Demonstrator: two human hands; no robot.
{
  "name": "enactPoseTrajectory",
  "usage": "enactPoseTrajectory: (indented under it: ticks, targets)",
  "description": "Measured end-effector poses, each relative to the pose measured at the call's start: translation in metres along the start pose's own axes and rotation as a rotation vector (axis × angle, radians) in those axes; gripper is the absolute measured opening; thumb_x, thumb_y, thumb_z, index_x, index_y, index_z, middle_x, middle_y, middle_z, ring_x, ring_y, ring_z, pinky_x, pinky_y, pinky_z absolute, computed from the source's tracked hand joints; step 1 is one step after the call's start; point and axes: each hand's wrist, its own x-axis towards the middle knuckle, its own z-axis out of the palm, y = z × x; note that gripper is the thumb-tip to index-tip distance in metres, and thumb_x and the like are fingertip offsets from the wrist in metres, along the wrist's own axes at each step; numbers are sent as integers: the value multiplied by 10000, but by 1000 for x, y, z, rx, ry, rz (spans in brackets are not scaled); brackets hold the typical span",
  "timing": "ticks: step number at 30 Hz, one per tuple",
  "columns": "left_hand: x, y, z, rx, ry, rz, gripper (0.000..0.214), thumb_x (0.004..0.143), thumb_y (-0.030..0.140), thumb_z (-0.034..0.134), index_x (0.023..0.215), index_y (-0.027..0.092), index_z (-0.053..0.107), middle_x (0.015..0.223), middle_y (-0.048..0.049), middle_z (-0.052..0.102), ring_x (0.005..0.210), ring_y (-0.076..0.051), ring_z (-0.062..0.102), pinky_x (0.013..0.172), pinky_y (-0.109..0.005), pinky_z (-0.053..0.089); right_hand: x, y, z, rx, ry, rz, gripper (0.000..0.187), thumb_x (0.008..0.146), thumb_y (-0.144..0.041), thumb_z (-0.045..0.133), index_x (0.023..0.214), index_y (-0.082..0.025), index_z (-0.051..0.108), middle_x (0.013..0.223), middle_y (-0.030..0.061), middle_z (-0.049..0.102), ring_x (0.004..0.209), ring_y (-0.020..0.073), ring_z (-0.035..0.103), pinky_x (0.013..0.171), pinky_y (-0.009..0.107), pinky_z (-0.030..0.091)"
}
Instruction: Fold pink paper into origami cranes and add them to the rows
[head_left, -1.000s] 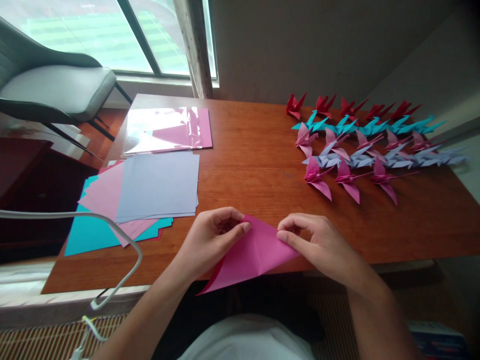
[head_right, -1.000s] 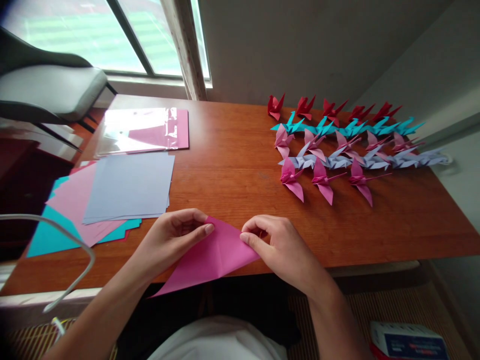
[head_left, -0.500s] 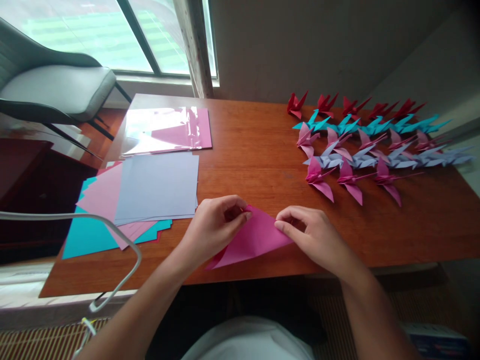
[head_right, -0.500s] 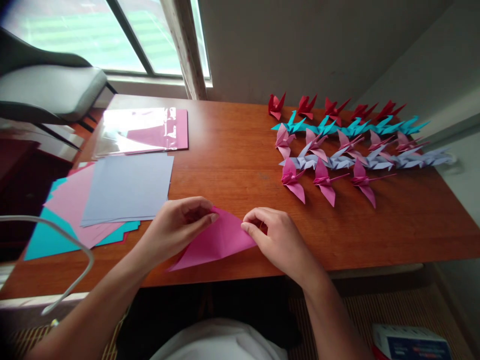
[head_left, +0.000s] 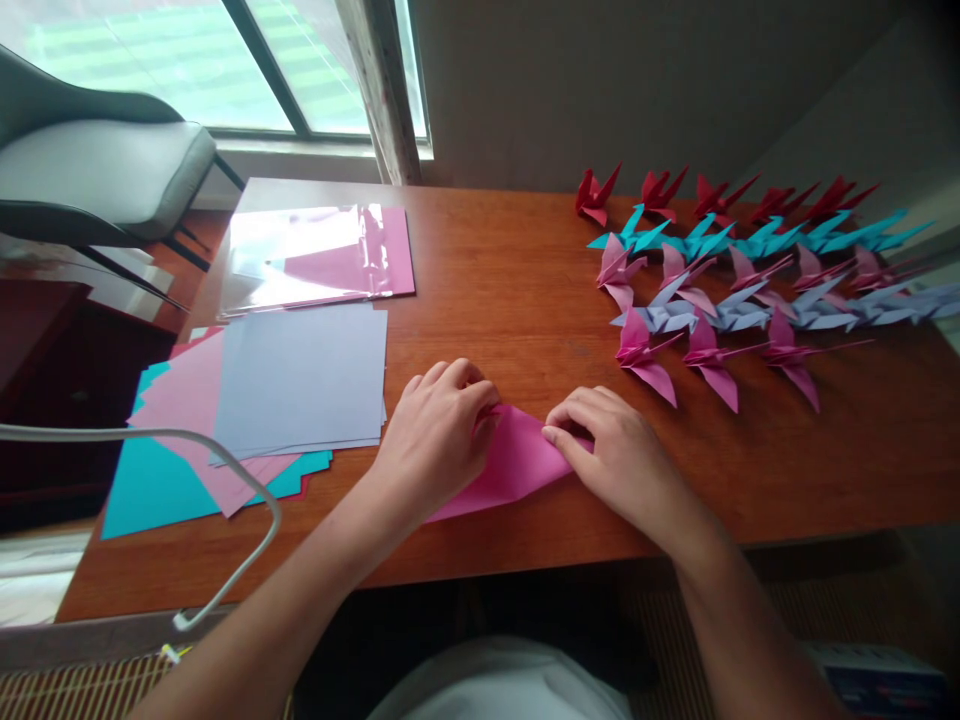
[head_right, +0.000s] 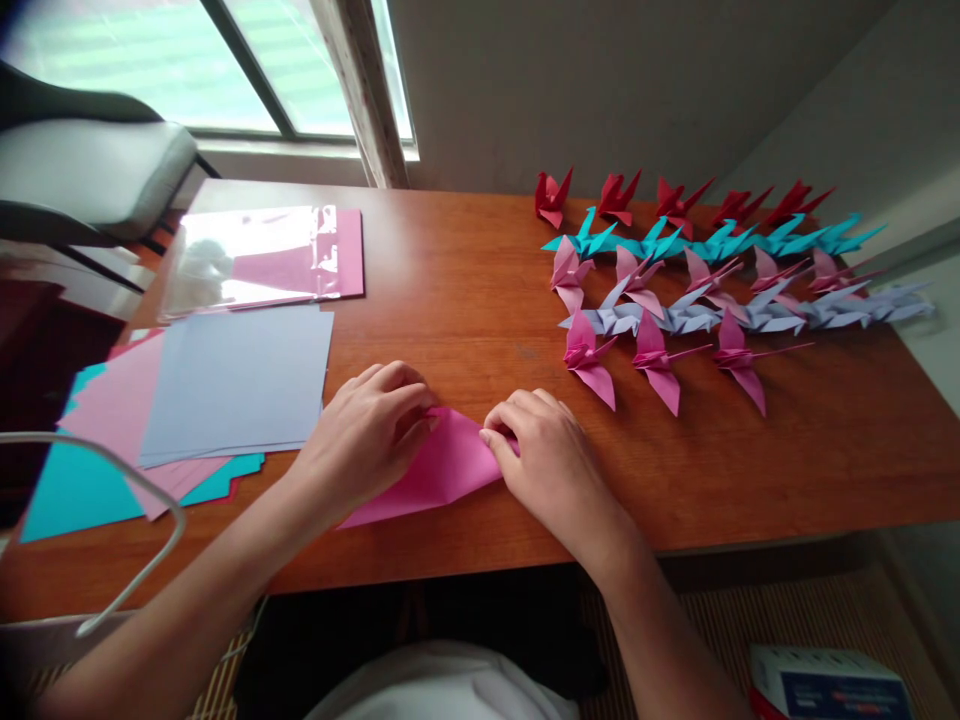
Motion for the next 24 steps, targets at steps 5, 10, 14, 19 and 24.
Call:
enactPoseTrajectory:
  ticks: [5, 10, 14, 19, 24]
  targets:
    - [0, 2, 0, 82, -10, 1, 136, 929, 247, 560, 934, 242, 695, 1047, -51, 627, 974, -247, 576, 813, -391, 419, 3, -4, -1, -163, -74, 18, 143, 933, -207, 622, 789, -208, 614, 843, 27, 659, 847, 213, 592, 799, 350, 425]
    - [0, 3, 0, 138, -21, -1, 131, 945, 279, 541, 936, 250, 668, 1065, -52, 622, 992, -262, 576, 816, -409, 424, 5, -10, -3, -249, -100, 56, 132, 916, -211, 640, 788, -218, 609, 836, 21, 655, 847, 219, 602, 775, 353, 418]
    - [0, 2, 0, 172, -13, -39, 115, 918, 272, 585, 1018, 221, 612, 1104, -77, 606, 1013, -282, 566, 843, -430, 440, 5, -12, -3, -259, -53, 67, 100, 889, -209, 677, 826, -216, 599, 863, 21, 651, 855, 229, 590, 757, 359, 426]
    - [2, 5, -4, 145, 7, 23, 241, 890, 198, 613, 1127, 196, 571, 1169, -96, 581, 1052, -283, 541, 861, -415, 444, 6, -14, -1, -193, -70, -45, 92, 910, -114, 613, 924, -205, 622, 956, 42, 643, 927, 229, 565, 831, 365, 443]
    - [9, 5, -5, 64, -158, 192, 203, 975, 150, 475, 908, 212, 656, 958, -46, 630, 901, -231, 577, 776, -364, 429, 9, -17, 0, -183, -167, -158, 226, 912, -4, 510, 876, -189, 635, 922, 45, 638, 886, 211, 548, 809, 346, 435]
